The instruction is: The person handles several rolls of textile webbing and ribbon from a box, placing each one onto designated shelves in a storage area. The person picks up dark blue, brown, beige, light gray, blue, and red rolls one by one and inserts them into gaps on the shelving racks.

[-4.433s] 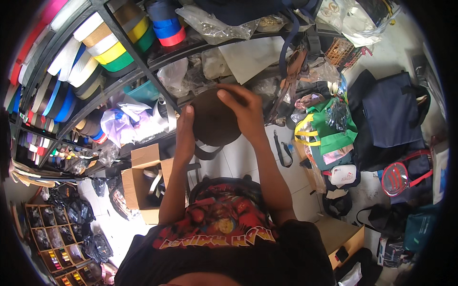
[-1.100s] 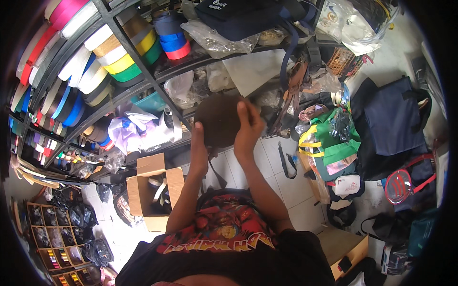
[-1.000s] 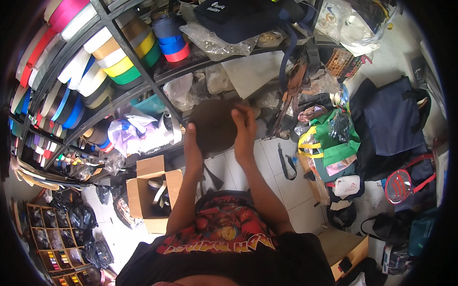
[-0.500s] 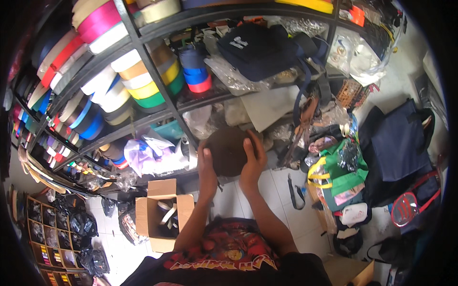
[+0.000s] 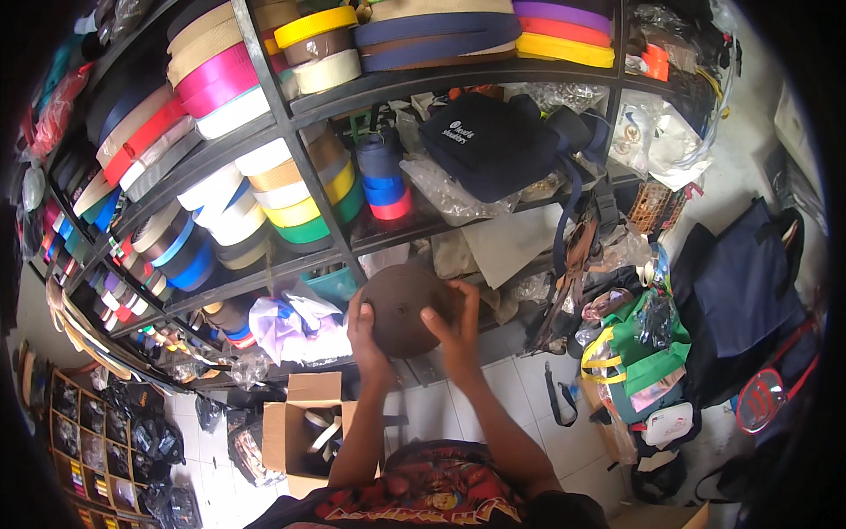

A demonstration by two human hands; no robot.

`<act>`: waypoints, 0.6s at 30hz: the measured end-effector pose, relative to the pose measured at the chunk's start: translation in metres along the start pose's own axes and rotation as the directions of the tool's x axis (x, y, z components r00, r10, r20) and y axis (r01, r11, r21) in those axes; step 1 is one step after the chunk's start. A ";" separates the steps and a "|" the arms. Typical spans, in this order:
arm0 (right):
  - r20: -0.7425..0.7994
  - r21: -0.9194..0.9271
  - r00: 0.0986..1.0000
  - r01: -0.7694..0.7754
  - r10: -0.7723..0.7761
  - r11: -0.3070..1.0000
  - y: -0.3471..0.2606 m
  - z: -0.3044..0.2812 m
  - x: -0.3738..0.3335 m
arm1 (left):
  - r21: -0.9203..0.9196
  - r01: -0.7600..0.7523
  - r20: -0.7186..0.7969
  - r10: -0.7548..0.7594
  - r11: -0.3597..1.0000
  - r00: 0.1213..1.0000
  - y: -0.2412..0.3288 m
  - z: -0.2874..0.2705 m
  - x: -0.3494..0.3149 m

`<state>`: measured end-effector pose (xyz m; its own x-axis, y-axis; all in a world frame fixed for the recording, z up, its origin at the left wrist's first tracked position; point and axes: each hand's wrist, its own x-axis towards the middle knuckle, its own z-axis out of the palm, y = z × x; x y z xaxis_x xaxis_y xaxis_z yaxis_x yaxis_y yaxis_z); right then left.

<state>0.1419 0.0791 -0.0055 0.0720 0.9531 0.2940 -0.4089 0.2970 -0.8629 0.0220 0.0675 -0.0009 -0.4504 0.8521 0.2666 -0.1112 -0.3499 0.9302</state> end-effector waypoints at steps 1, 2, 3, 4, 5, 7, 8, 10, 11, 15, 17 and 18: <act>0.084 0.014 0.994 -0.065 0.063 0.998 -0.013 -0.006 0.008 | -0.035 -0.001 0.063 0.003 0.999 0.998 0.008 -0.004 0.002; 0.172 0.022 0.977 -0.134 0.128 0.991 -0.024 -0.007 0.015 | 0.017 -0.031 0.118 0.029 0.999 0.993 0.013 -0.007 0.005; 0.182 -0.066 0.976 -0.108 0.118 0.992 -0.037 -0.003 0.020 | 0.067 -0.059 0.178 0.047 0.996 0.983 0.017 -0.008 0.006; 0.174 -0.053 0.976 -0.124 0.131 0.991 -0.037 -0.003 0.025 | 0.116 -0.091 0.235 0.062 0.989 0.970 0.020 -0.009 0.006; 0.163 -0.046 0.977 -0.134 0.140 0.990 -0.037 -0.006 0.031 | 0.117 -0.093 0.232 0.064 0.989 0.971 0.022 -0.006 0.006; 0.076 -0.036 0.991 -0.107 0.110 0.994 -0.033 -0.007 0.033 | 0.122 -0.097 0.220 0.069 0.988 0.973 0.023 0.003 0.004; 0.001 -0.033 0.997 -0.073 0.073 0.997 -0.028 -0.003 0.029 | 0.105 -0.093 0.193 0.072 0.990 0.979 0.021 0.005 0.003; -0.133 -0.011 0.991 -0.021 0.019 1.000 -0.017 0.004 0.024 | 0.070 -0.088 0.136 0.078 0.994 0.988 0.015 0.008 0.002; -0.192 0.011 0.981 -0.006 0.008 1.000 -0.011 0.007 0.021 | 0.057 -0.086 0.118 0.079 0.995 0.990 0.011 0.009 0.001; -0.367 0.001 0.926 0.093 -0.086 0.996 -0.005 0.021 0.012 | 0.070 -0.128 0.066 0.123 0.989 0.990 -0.002 0.015 -0.008; -0.389 -0.036 0.913 0.118 -0.123 0.992 -0.003 0.022 0.011 | 0.067 -0.138 0.068 0.133 0.988 0.989 -0.003 0.014 -0.012; -0.402 -0.056 0.904 0.133 -0.145 0.989 -0.003 0.021 0.012 | 0.044 -0.126 0.077 0.123 0.991 0.989 -0.002 0.014 -0.013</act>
<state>0.1245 0.0881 0.0093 0.4895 0.8423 0.2256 -0.3444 0.4244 -0.8374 0.0402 0.0630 -0.0025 -0.3914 0.8300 0.3975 -0.0144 -0.4374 0.8992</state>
